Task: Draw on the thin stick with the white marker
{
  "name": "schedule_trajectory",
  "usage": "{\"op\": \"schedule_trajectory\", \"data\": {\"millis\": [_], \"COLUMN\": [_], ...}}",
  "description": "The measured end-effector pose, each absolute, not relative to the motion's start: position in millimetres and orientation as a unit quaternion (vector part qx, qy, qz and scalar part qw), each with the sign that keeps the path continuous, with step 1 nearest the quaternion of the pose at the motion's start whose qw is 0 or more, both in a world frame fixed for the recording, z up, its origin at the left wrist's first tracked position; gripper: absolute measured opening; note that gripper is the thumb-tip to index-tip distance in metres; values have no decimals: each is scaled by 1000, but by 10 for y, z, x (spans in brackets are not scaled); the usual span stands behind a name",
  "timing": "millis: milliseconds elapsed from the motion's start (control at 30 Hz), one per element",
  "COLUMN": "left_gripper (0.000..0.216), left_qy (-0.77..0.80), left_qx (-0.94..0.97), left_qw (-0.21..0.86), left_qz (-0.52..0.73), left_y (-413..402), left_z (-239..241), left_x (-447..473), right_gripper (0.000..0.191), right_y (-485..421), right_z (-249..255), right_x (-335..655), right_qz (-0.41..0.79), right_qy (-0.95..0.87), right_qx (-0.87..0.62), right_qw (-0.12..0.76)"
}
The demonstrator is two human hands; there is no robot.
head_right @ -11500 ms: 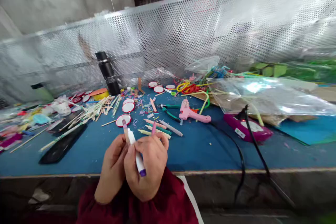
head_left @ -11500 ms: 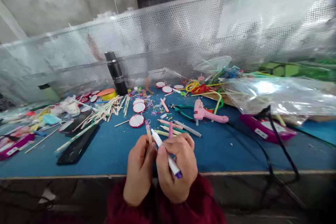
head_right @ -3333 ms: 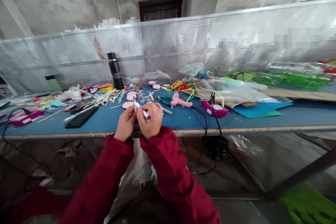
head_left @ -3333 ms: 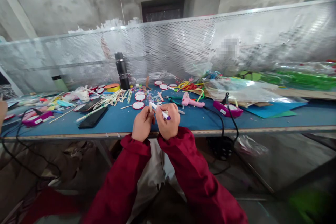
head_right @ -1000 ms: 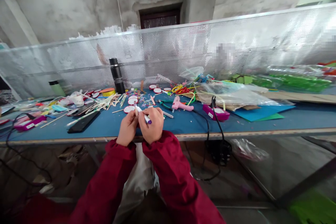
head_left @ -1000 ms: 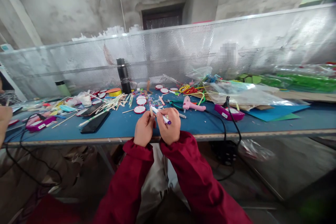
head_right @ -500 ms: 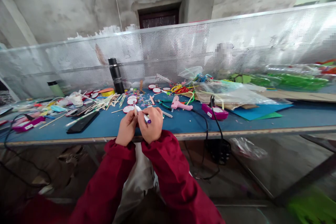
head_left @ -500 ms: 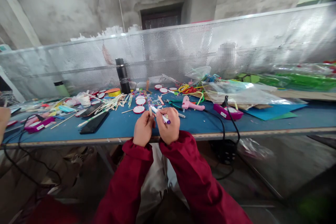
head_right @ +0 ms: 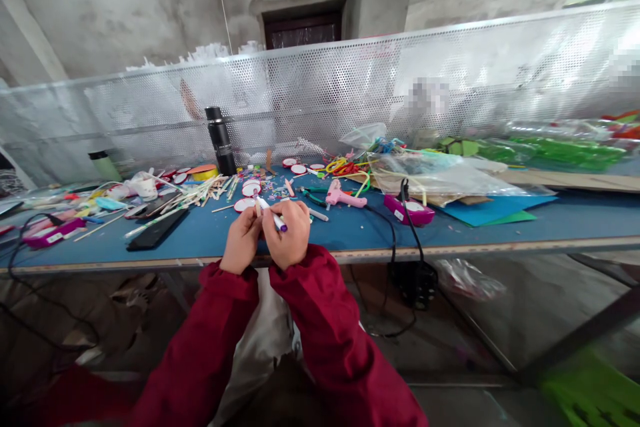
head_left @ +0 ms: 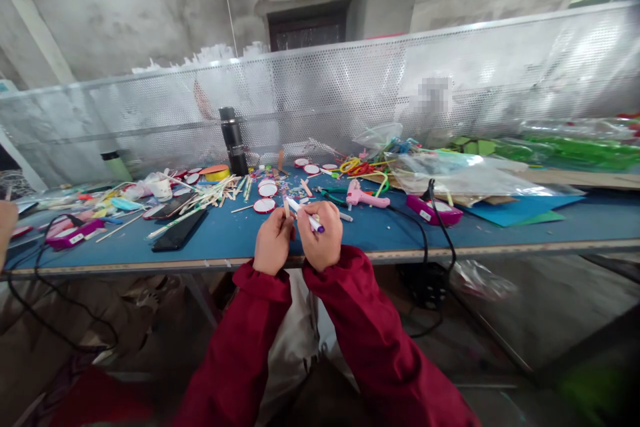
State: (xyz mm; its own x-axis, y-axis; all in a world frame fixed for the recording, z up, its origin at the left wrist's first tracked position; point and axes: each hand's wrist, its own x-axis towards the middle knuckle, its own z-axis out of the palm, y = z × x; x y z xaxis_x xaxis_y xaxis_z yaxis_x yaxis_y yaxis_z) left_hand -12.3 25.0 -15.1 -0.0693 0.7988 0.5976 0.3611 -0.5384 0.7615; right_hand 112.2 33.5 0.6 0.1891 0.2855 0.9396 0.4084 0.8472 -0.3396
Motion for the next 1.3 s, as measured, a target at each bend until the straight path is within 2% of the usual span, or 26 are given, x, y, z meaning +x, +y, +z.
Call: {"op": "schedule_trajectory", "data": {"millis": [1300], "left_gripper": [13], "left_qy": [434], "left_qx": [654], "left_qw": [187], "left_qz": [590], "left_y": [251], "left_z": [-146], "left_x": [-121], "right_gripper": [14], "right_y": [337], "right_z": [1], "right_x": [1122], "right_qz": [-50], "right_qy": [-638], "right_qx": [-266], "right_qw": [720]}}
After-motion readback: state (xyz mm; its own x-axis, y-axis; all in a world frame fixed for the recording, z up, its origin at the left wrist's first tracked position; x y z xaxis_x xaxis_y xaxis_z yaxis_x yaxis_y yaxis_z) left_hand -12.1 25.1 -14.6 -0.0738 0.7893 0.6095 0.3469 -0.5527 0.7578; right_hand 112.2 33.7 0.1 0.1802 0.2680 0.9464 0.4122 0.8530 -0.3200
